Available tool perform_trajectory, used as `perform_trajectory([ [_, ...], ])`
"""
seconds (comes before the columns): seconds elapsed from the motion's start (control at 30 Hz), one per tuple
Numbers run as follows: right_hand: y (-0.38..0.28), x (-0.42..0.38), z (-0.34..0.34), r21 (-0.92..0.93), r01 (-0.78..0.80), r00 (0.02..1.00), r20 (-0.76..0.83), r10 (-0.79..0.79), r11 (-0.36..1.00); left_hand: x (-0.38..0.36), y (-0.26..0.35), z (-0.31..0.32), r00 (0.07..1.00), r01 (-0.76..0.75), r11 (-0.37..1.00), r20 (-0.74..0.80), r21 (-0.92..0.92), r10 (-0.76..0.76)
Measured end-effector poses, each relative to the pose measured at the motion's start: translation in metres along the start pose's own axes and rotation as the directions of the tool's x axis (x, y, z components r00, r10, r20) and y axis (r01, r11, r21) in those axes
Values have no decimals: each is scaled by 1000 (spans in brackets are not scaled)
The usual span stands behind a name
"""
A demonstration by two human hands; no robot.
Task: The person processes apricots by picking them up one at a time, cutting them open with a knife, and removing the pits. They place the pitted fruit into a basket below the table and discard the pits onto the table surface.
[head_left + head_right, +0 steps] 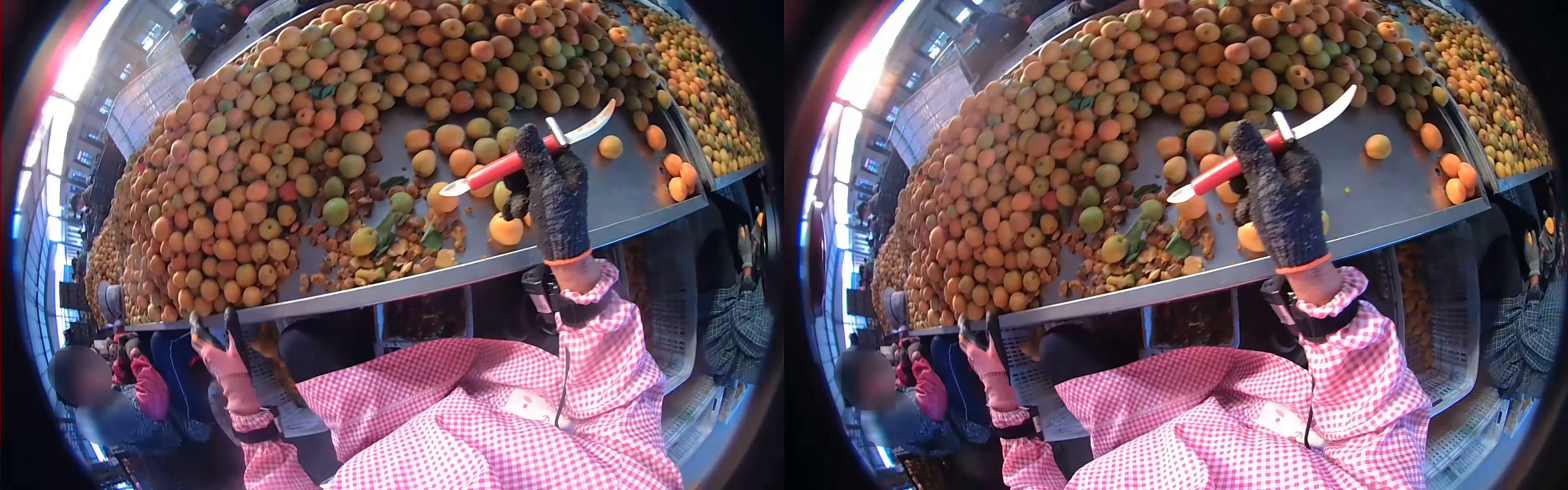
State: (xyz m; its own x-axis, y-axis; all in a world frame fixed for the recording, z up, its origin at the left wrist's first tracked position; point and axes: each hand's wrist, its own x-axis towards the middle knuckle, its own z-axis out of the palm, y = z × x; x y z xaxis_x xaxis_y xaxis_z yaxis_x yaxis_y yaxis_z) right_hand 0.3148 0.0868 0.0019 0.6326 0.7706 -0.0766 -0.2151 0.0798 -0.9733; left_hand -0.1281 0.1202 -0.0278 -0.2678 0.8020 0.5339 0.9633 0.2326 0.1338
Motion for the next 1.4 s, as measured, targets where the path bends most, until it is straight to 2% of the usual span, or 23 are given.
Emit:
perform_trajectory([
  [0.07,8,11,-4,-60,101,994,-26,-103,993,7,48,4,953,3,750,229,-661,198],
  [0.13,-4,13,-4,-20,74,997,-20,-75,997,8,120,11,776,-39,672,401,-739,487],
  [0.2,-12,12,-7,29,41,998,-38,-40,999,2,202,4,590,-99,821,631,-562,503],
  [0.27,-15,18,-15,91,-9,999,-43,13,996,-8,242,23,555,-519,669,386,-532,737],
  [0.4,-14,28,-34,18,-31,999,-29,31,999,-25,316,54,361,-726,649,677,-229,642],
  [0.5,-11,36,-34,-10,70,997,-34,-71,997,-36,330,66,343,-814,549,608,-188,716],
  [0.57,2,40,-39,-146,313,950,29,-312,939,-34,327,62,434,-694,632,498,-347,750],
  [0.6,10,45,-43,-141,320,947,28,-319,937,-28,321,51,475,-589,659,459,-468,751],
  [0.63,17,48,-47,-341,555,824,97,-559,759,-22,313,33,488,-418,600,389,-682,781],
  [0.67,9,48,-41,-494,721,644,218,-734,486,-16,305,24,469,-402,419,210,-814,858],
  [0.7,-7,35,-38,-111,111,992,75,-103,988,-19,295,5,530,82,415,392,-906,752],
  [0.73,-4,33,-33,-99,125,989,94,-115,987,-22,290,-24,492,541,286,573,-791,655],
  [0.8,7,27,-25,-154,333,937,166,-308,930,-26,262,-37,471,713,19,499,-701,727],
  [0.87,7,12,-23,-255,277,936,288,-200,926,-45,241,-47,502,837,-244,506,-490,701],
  [0.93,34,2,-25,45,388,845,382,-375,921,-62,224,-59,555,830,-437,574,-346,602],
  [0.97,34,-3,-32,-267,444,813,522,-259,855,-69,210,-59,642,687,-125,518,-715,566],
  [1.0,45,-18,-35,-84,222,837,527,-146,971,-72,197,-63,544,834,-338,550,-436,633],
  [1.03,23,-41,-30,54,-204,833,535,145,977,-76,189,-72,585,787,-278,524,-551,619],
  [1.07,-3,-69,-21,174,-597,709,571,413,783,-80,180,-81,619,727,-204,498,-655,607],
  [1.13,-17,-113,-8,103,-559,748,491,446,823,-81,164,-92,637,655,-93,483,-750,600],
  [1.2,-13,-149,-4,120,-458,778,534,332,881,-84,147,-89,648,507,-53,339,-860,682],
  [1.33,-11,-199,-1,219,-472,745,616,254,854,-90,138,-110,594,703,-183,427,-687,682],
  [1.4,-24,-219,7,166,-260,789,605,110,951,-97,132,-110,585,749,-236,449,-620,676],
])
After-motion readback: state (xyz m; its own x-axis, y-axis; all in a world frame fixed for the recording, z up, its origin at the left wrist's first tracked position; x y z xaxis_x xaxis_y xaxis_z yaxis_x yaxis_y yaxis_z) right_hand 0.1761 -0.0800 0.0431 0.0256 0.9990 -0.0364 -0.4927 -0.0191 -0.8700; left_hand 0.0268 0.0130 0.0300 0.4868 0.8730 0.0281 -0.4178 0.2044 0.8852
